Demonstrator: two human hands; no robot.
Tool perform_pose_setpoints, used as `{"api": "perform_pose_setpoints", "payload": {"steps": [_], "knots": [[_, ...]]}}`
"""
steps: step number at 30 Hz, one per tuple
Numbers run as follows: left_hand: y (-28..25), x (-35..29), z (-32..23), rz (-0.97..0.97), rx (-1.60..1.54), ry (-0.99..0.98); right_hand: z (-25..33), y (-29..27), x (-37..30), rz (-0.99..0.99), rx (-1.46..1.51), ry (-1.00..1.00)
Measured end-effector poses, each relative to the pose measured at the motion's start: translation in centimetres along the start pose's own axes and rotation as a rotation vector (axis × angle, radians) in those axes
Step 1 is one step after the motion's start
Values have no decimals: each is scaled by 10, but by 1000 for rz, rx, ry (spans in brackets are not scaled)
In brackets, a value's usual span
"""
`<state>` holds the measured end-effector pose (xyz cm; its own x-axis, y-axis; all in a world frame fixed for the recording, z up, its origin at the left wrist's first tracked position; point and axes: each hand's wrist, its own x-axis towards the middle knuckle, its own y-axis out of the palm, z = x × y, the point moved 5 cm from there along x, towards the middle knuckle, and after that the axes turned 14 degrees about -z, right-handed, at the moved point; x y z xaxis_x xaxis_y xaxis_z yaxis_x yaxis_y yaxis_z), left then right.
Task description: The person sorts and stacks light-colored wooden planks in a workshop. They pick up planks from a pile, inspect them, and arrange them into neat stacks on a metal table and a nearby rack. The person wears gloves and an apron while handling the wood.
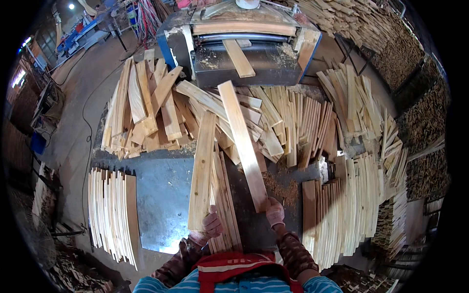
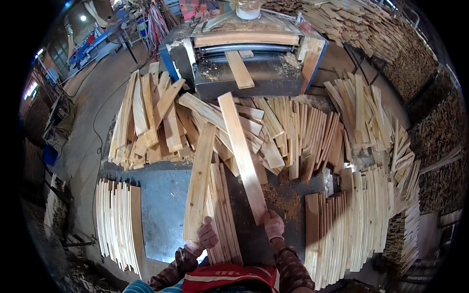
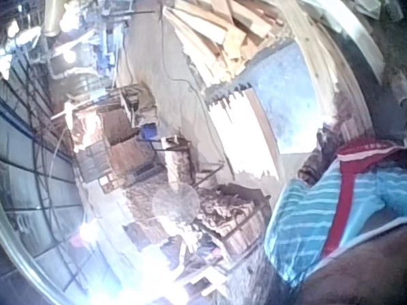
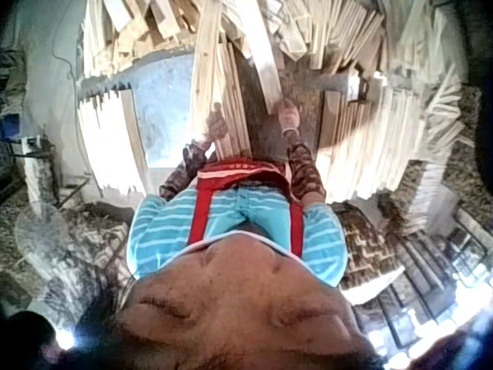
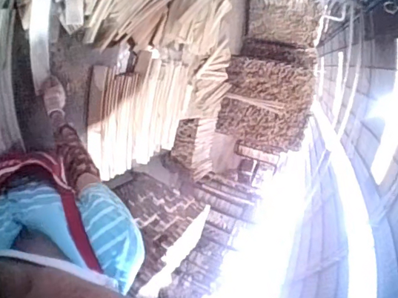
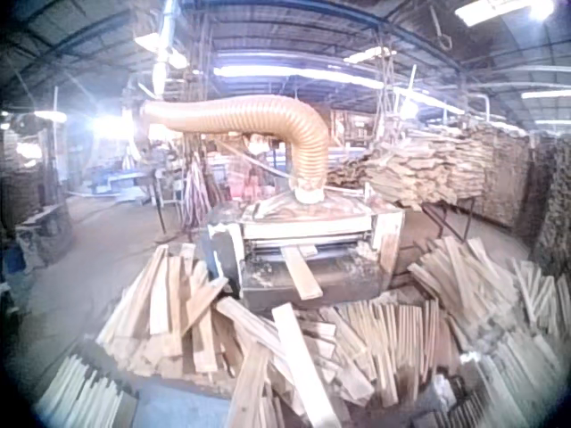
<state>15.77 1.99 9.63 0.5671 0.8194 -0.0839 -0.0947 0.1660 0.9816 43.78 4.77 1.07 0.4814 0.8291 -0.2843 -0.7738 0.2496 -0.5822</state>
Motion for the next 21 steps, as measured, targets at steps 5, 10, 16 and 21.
{"api": "perform_pose_setpoints", "payload": {"steps": [5,10,16,21], "knots": [[9,-5,3,-44,-80,-35,68,19,-8,-25,-415,-202],[11,5,8,-221,173,1,80,42,3,-21,-602,-151],[-23,-7,-22,-1222,1291,313,132,5,-27,154,-246,-110],[-52,19,-4,-1083,997,284,114,11,-76,173,112,-225]]}}
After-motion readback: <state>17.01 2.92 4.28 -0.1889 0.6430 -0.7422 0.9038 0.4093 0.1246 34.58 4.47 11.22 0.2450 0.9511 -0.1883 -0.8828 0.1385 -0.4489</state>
